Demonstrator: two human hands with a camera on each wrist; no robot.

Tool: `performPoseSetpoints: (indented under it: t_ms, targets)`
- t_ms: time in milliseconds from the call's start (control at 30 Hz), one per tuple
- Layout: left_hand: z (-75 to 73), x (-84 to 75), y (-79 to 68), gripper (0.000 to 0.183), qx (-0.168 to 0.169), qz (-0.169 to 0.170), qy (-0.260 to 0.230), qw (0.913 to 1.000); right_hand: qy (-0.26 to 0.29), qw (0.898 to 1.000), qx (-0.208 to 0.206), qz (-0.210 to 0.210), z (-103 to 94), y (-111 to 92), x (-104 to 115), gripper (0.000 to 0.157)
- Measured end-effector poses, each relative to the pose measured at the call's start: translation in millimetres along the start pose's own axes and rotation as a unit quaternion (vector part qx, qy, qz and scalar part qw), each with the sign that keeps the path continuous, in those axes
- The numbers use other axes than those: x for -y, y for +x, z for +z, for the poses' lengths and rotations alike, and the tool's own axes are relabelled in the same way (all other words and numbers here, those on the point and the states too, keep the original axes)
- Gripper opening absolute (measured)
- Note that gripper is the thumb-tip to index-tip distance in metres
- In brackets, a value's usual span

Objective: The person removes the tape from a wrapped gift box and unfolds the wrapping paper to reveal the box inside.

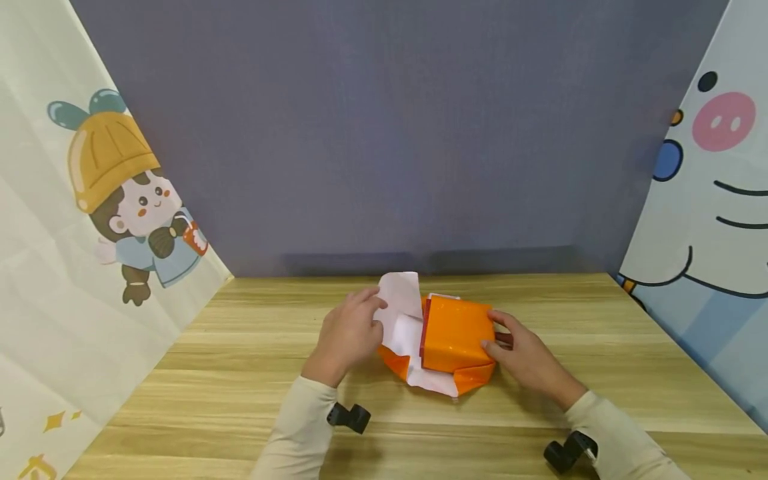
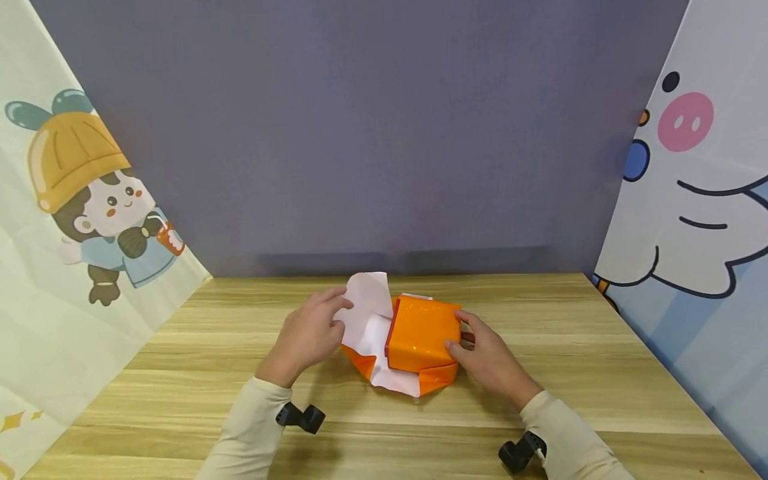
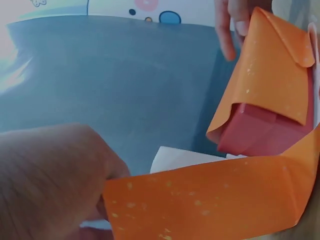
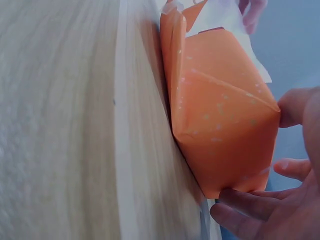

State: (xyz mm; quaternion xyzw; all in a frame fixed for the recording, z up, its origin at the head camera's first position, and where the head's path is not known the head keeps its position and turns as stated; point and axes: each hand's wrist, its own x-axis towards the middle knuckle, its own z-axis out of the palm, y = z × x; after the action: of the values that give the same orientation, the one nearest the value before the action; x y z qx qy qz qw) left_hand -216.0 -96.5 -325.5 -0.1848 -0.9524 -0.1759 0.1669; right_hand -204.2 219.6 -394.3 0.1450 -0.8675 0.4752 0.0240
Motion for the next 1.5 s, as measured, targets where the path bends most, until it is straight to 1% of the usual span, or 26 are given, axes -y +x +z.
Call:
performPoseSetpoints:
  t_ms: [167,267,367,467,533,633,733,833,900,933,1033,1067,1200,1267,1367,1433,1500]
  targets:
    - [-5.1,7.4,-2.8,0.038,0.033,-0.028,0.03,0.9986,-0.012,1.0,0.001,0.001,-0.1,-1,-1,0.063]
    - [-5.2,13.3,-5.6,0.041,0.063,-0.045,0.049,0.9958,-0.019,1.0,0.007,-0.003,0.0,-1,-1,0.06]
    - [-2.4,18.3,-7.9,0.041,0.11,-0.061,0.075,0.9893,-0.025,1.0,0.012,-0.006,-0.2,0,-2,0.059]
    - [2.9,22.3,-8.8,0.045,0.157,-0.071,0.095,0.9804,-0.03,0.999,0.012,-0.004,-0.5,1,-3,0.058]
    - [6.8,24.4,-8.8,0.05,0.183,-0.079,0.096,0.9752,-0.034,0.999,0.012,-0.005,-0.8,2,-3,0.057]
    - [12.5,26.5,-8.6,0.054,0.206,-0.091,0.08,0.971,-0.036,0.999,0.009,-0.005,-1.3,2,-3,0.056]
    - [18.7,27.4,-8.7,0.052,0.217,-0.088,0.063,0.9702,-0.037,0.999,0.012,-0.009,-2.1,2,-3,0.056]
    - [26.1,26.7,-8.1,0.044,0.217,-0.066,0.041,0.9731,-0.035,0.999,0.012,-0.011,-2.6,2,-4,0.056]
    - [31.6,25.3,-7.2,0.046,0.215,-0.053,0.024,0.975,-0.033,0.999,0.012,-0.012,-2.8,1,-4,0.056]
    - [34.3,24.2,-6.7,0.048,0.214,-0.05,0.014,0.9755,-0.033,0.999,0.013,-0.011,-2.9,1,-5,0.056]
    - [42.5,20.0,-5.0,0.064,0.214,-0.052,-0.013,0.9753,-0.035,0.999,0.01,-0.008,-3.5,1,-5,0.056]
    - [45.0,18.3,-5.0,0.069,0.216,-0.054,-0.019,0.9747,-0.037,0.999,0.01,-0.008,-3.9,1,-5,0.056]
    - [53.4,11.6,-7.1,0.08,0.221,-0.066,-0.04,0.9723,-0.045,0.999,0.013,-0.003,-6.0,1,-5,0.057]
    - [54.8,8.5,-9.6,0.088,0.23,-0.077,-0.044,0.9693,-0.045,0.999,0.016,0.0,-6.3,0,-4,0.056]
    - [56.3,5.1,-12.7,0.098,0.249,-0.086,-0.029,0.9641,-0.048,0.999,0.011,-0.016,-4.3,0,-2,0.054]
    - [57.1,3.4,-14.3,0.104,0.26,-0.084,-0.01,0.9618,-0.052,0.998,0.005,-0.031,-1.9,1,-1,0.052]
    - [59.0,2.1,-14.8,0.107,0.264,-0.076,0.006,0.9613,-0.063,0.997,-0.009,-0.05,0.1,1,-1,0.049]
